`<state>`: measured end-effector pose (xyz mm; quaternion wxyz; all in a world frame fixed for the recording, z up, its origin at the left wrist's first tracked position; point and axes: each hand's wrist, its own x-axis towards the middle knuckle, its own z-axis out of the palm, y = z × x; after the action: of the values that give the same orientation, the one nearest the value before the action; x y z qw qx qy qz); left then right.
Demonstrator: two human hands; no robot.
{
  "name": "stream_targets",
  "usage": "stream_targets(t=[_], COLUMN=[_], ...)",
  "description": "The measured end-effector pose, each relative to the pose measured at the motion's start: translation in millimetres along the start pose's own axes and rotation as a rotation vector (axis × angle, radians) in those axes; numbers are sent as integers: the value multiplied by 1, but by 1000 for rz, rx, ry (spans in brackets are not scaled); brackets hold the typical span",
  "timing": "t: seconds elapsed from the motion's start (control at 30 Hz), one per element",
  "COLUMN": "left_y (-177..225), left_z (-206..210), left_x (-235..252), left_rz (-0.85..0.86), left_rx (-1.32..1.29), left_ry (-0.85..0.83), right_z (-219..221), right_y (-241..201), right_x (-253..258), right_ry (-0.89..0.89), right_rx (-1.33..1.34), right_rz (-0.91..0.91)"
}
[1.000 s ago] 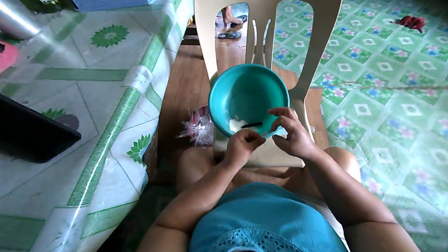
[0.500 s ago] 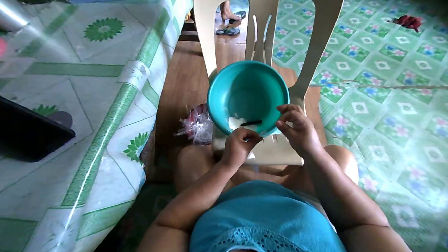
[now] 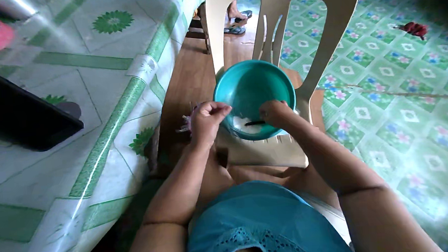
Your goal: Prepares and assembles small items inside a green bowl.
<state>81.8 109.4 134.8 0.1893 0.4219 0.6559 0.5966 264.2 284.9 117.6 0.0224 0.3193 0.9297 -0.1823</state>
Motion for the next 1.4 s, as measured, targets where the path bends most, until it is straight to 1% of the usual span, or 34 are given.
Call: stream_targets(t=[0.07,0.13,0.2,0.27,0.33,0.4,0.47,0.5,0.57,0.6,0.67,0.73,0.8,0.83,0.9,0.97,1.0,1.03,1.1,1.13,1.17,1.23,1.27,1.3,1.37,1.4], left_y=[0,-5,-16,-27,-40,-58,-71,-76,-79,-81,-85,-85,-79,-72,-53,-35,-32,-35,-50,-53,-51,-40,-38,-40,-49,-49], left_z=[-10,-19,-25,-27,-23,-15,-6,0,12,18,30,41,49,52,49,44,43,45,50,50,50,48,48,49,53,53], left_x=[5,5,6,7,12,24,37,43,51,54,60,61,59,56,45,34,30,29,30,30,31,26,21,18,15,15], left_rz=[-2,-10,-29,-84,-162,-222,-277,-295,-299,-295,-274,-234,-157,-103,32,210,291,342,318,286,277,336,363,368,298,274], left_rx=[-32,-28,-23,-51,-123,-210,-260,-289,-372,-400,-451,-450,-419,-381,-276,-175,-140,-103,-37,-17,-12,-9,6,27,71,72], left_ry=[65,102,119,114,121,165,192,202,220,242,267,272,286,291,271,240,232,233,244,255,269,285,271,259,242,256], right_z=[13,23,30,34,31,19,5,-1,-12,-12,3,25,47,57,71,81,87,91,92,88,82,77,80,84,90,87], right_y=[-2,-1,3,8,8,5,5,11,22,30,48,55,52,49,43,40,40,41,40,39,37,36,36,37,38,36], right_x=[17,27,33,38,40,36,28,22,4,-5,-19,-25,-30,-34,-44,-51,-52,-51,-50,-50,-50,-53,-56,-56,-55,-53], right_ry=[-227,-316,-339,-356,-364,-341,-261,-181,14,155,423,583,701,767,886,980,986,950,826,810,824,884,883,845,733,709], right_rx=[-243,-339,-354,-371,-380,-364,-322,-279,-189,-136,-19,198,401,457,494,469,462,474,519,532,535,522,522,529,548,563], right_rz=[42,32,-5,-31,-11,-5,-22,-38,-52,-67,-54,35,100,101,87,68,71,88,142,147,137,98,87,99,144,157])
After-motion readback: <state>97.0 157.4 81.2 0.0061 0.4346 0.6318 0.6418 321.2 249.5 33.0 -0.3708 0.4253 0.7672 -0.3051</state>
